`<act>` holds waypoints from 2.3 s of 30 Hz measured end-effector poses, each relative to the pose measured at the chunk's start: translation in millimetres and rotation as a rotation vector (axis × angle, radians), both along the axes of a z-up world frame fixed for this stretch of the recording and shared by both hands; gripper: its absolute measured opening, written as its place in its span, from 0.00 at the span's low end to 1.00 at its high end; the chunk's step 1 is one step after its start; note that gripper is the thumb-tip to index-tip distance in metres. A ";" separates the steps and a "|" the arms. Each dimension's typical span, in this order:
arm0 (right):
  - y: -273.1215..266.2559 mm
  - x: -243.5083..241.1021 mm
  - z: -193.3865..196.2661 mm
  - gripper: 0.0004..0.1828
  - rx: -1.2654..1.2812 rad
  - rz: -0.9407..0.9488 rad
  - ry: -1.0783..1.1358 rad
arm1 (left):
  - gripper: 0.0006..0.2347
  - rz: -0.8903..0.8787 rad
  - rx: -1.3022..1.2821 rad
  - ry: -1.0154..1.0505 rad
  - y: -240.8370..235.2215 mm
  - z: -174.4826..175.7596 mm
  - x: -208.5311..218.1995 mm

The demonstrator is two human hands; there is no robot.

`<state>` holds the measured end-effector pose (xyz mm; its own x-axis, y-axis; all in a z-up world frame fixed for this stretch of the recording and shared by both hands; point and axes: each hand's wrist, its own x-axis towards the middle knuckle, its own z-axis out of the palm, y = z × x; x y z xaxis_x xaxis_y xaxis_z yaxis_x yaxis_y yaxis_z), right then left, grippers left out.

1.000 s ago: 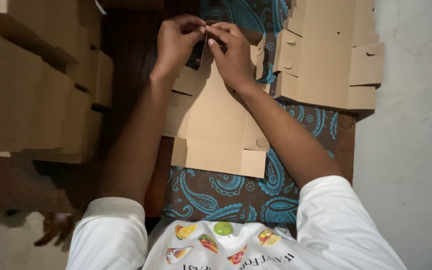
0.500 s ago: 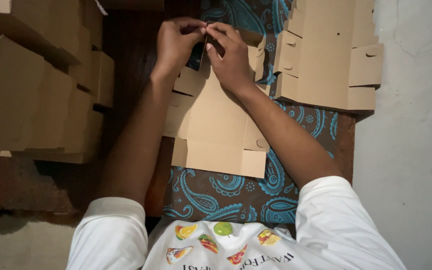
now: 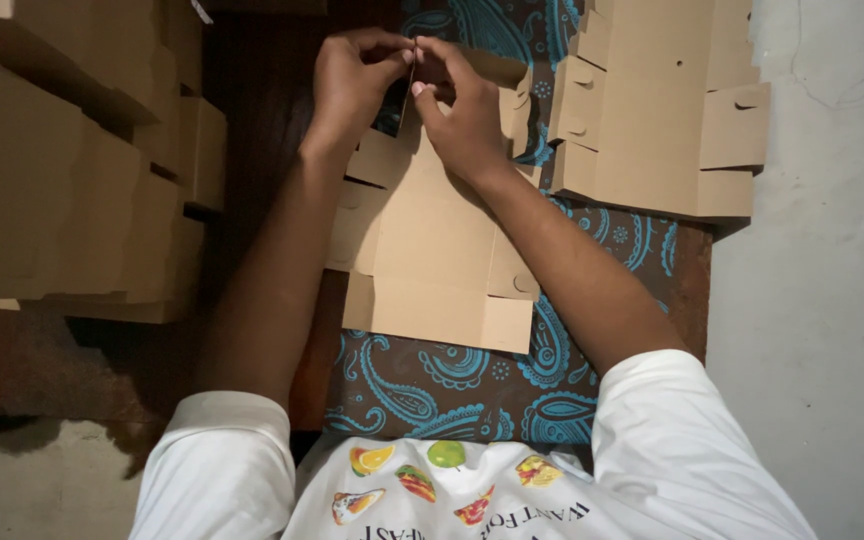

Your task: Assembling small cardboard boxes from flat templates by folding and tucking tabs.

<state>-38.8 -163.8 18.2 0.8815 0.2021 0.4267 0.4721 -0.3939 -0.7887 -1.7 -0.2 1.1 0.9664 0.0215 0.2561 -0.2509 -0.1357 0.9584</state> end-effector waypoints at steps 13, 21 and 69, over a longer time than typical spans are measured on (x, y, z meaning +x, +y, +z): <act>-9.8 9.1 -20.4 0.31 -0.228 0.058 0.050 | 0.03 -0.007 0.019 -0.045 1.2 -12.6 7.4; -7.8 1.8 -16.2 0.27 -0.246 0.058 0.097 | 0.08 -0.109 0.276 0.044 18.5 39.6 -15.3; -90.9 -84.9 52.8 0.18 -0.488 -0.134 -0.065 | 0.21 -0.117 0.629 -0.324 -73.3 20.5 -168.0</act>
<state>-123.7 -254.7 71.0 0.8881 0.2786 0.3657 0.4342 -0.7695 -0.4683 -169.7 -73.5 21.6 0.8265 -0.3239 0.4605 -0.5566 -0.5928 0.5821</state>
